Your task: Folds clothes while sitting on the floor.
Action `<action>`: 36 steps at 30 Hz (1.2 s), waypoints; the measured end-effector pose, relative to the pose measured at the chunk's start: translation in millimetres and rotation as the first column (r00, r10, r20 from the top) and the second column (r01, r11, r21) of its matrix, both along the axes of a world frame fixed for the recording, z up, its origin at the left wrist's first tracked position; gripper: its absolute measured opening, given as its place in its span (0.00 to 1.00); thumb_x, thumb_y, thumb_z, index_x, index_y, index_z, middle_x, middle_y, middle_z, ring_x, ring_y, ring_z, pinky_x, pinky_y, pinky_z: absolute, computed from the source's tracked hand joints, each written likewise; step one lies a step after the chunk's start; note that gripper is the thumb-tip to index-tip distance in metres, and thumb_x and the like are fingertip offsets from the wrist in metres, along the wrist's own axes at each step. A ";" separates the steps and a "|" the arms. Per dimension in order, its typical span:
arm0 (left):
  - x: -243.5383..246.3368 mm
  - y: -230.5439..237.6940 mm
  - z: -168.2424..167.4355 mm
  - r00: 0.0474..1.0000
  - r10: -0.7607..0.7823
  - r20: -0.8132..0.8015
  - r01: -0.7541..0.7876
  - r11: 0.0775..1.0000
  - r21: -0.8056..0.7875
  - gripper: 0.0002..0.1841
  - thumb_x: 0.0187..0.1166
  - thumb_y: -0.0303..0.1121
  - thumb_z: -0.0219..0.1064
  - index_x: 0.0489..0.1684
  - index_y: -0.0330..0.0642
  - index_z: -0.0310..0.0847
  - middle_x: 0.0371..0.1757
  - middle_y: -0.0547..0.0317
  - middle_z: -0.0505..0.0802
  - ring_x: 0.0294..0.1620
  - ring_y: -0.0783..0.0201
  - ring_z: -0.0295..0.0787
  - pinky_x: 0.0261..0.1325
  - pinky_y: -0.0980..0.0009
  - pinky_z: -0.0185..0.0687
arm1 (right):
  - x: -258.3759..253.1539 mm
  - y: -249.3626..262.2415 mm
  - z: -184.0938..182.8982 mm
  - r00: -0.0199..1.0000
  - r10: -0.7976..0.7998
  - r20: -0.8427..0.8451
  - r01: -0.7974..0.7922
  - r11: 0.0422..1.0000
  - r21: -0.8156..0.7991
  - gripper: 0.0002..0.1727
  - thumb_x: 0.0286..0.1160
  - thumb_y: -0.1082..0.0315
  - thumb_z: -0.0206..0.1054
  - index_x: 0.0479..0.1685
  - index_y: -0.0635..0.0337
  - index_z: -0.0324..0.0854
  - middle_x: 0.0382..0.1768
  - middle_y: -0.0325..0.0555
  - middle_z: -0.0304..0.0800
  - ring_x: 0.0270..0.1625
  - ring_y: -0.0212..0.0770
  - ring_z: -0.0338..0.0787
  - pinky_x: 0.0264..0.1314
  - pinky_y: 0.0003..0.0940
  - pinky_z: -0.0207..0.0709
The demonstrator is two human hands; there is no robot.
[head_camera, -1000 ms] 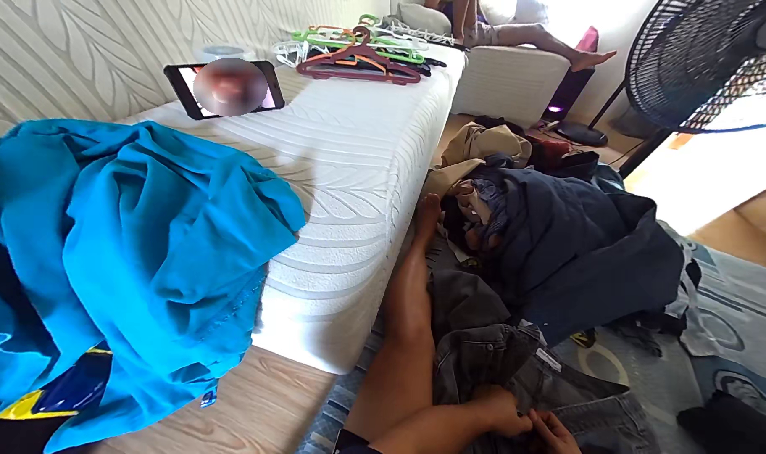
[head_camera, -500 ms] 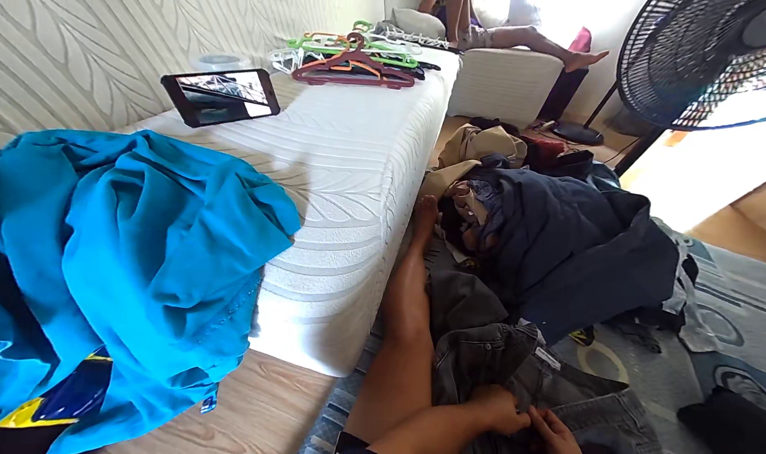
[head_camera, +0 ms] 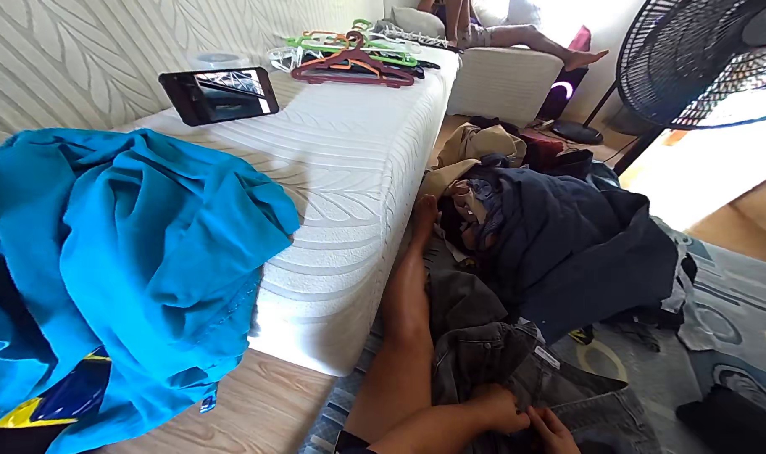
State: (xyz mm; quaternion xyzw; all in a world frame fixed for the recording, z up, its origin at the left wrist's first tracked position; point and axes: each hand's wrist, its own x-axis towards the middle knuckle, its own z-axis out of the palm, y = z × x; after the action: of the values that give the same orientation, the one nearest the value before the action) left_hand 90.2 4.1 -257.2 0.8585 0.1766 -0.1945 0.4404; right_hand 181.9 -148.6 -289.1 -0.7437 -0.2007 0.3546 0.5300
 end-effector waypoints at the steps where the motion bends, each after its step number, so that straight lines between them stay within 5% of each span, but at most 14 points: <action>1: -0.2 -0.2 -0.3 1.000 0.001 0.000 -0.001 1.000 0.001 0.28 0.90 0.52 0.53 0.58 0.32 0.85 0.58 0.33 0.91 0.64 0.36 0.87 0.63 0.32 0.77 | -0.3 -0.3 -0.4 1.000 0.002 -0.005 -0.002 1.000 0.006 0.09 0.88 0.69 0.58 0.40 0.65 0.75 0.26 0.37 0.83 0.23 0.27 0.81 0.28 0.27 0.80; 6: 1.4 -0.8 -1.0 1.000 -0.004 0.002 0.004 1.000 0.010 0.28 0.89 0.52 0.53 0.57 0.32 0.85 0.56 0.33 0.91 0.63 0.36 0.87 0.62 0.32 0.78 | 0.2 -1.1 -2.2 0.999 -0.033 -0.035 0.034 0.999 0.034 0.08 0.87 0.71 0.58 0.38 0.64 0.74 0.24 0.36 0.84 0.21 0.26 0.82 0.27 0.25 0.81; 10: -3.3 3.7 4.1 1.000 0.017 -0.019 -0.016 1.000 0.021 0.28 0.89 0.51 0.54 0.60 0.32 0.84 0.58 0.33 0.91 0.65 0.36 0.87 0.65 0.33 0.78 | -1.6 10.2 6.3 0.998 -0.016 0.057 0.021 0.996 -0.081 0.09 0.82 0.70 0.67 0.45 0.70 0.79 0.31 0.47 0.86 0.26 0.34 0.83 0.31 0.33 0.81; 15: -20.2 3.1 24.1 0.984 -0.144 0.101 0.136 0.987 0.082 0.21 0.89 0.42 0.58 0.63 0.31 0.83 0.61 0.34 0.90 0.68 0.41 0.86 0.74 0.43 0.76 | -6.2 2.9 68.4 0.923 0.335 0.190 -0.244 0.891 -0.383 0.23 0.85 0.54 0.67 0.64 0.66 0.79 0.51 0.57 0.89 0.53 0.50 0.90 0.64 0.51 0.82; 19: -49.3 -13.8 36.8 0.784 -0.462 0.415 0.296 0.865 0.405 0.20 0.85 0.42 0.62 0.45 0.29 0.88 0.49 0.37 0.95 0.62 0.41 0.90 0.77 0.47 0.73 | 0.3 -17.8 108.7 0.681 0.661 0.315 -0.341 0.667 -0.662 0.37 0.68 0.36 0.75 0.68 0.55 0.85 0.63 0.55 0.90 0.72 0.57 0.83 0.82 0.63 0.61; 22: -66.3 -29.5 55.9 0.545 -0.624 0.560 0.271 0.764 0.586 0.19 0.83 0.43 0.65 0.32 0.33 0.87 0.36 0.42 0.95 0.49 0.43 0.95 0.62 0.47 0.84 | 13.8 -44.0 119.4 0.518 0.778 0.355 -0.254 0.537 -0.804 0.36 0.49 0.43 0.89 0.60 0.53 0.90 0.67 0.53 0.88 0.79 0.59 0.76 0.84 0.67 0.55; 25: -69.5 -30.8 84.5 0.450 -0.758 0.472 0.394 0.643 0.657 0.18 0.81 0.44 0.67 0.32 0.35 0.88 0.34 0.45 0.94 0.47 0.45 0.94 0.60 0.48 0.82 | 29.3 -67.6 126.2 0.432 0.783 0.448 -0.073 0.526 -0.847 0.17 0.58 0.70 0.84 0.49 0.60 0.94 0.59 0.56 0.92 0.75 0.62 0.80 0.88 0.69 0.50; 28: -55.4 -17.2 96.0 0.441 -0.866 0.236 0.604 0.481 0.636 0.21 0.81 0.49 0.68 0.38 0.34 0.88 0.43 0.43 0.95 0.58 0.43 0.90 0.74 0.44 0.70 | 30.7 -83.8 164.8 0.341 0.834 0.434 -0.043 0.475 -0.879 0.12 0.66 0.61 0.81 0.39 0.60 0.94 0.45 0.52 0.95 0.62 0.56 0.88 0.83 0.61 0.60; 31: -35.1 13.0 95.7 0.542 -0.838 -0.066 0.718 0.420 0.555 0.31 0.78 0.56 0.71 0.58 0.31 0.87 0.63 0.39 0.91 0.78 0.42 0.79 0.92 0.44 0.47 | 10.0 -102.0 211.1 0.293 0.851 0.436 -0.067 0.473 -0.878 0.15 0.66 0.54 0.82 0.30 0.57 0.93 0.37 0.47 0.95 0.53 0.52 0.91 0.65 0.55 0.73; 33: -21.7 39.5 100.1 0.639 -0.749 -0.176 0.680 0.443 0.584 0.33 0.74 0.57 0.74 0.67 0.38 0.83 0.60 0.43 0.93 0.71 0.45 0.85 0.90 0.43 0.52 | 1.1 -118.1 235.8 0.306 0.836 0.455 -0.053 0.492 -0.869 0.14 0.65 0.54 0.82 0.29 0.56 0.93 0.35 0.46 0.95 0.50 0.52 0.92 0.61 0.56 0.78; 36: -0.7 75.9 124.7 0.703 -0.675 -0.225 0.573 0.349 0.742 0.33 0.67 0.60 0.78 0.59 0.41 0.88 0.51 0.45 0.95 0.62 0.45 0.89 0.83 0.41 0.62 | 8.0 -151.4 267.9 0.256 0.803 0.538 0.014 0.554 -0.833 0.10 0.61 0.60 0.84 0.31 0.57 0.93 0.37 0.47 0.95 0.51 0.54 0.92 0.60 0.58 0.78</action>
State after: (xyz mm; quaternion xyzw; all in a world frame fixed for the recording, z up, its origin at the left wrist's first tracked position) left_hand 89.5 80.0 -132.5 0.9692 -0.1263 -0.2002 -0.0676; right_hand 189.8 -300.0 -21.2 -0.8531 -0.5026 0.0714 -0.1208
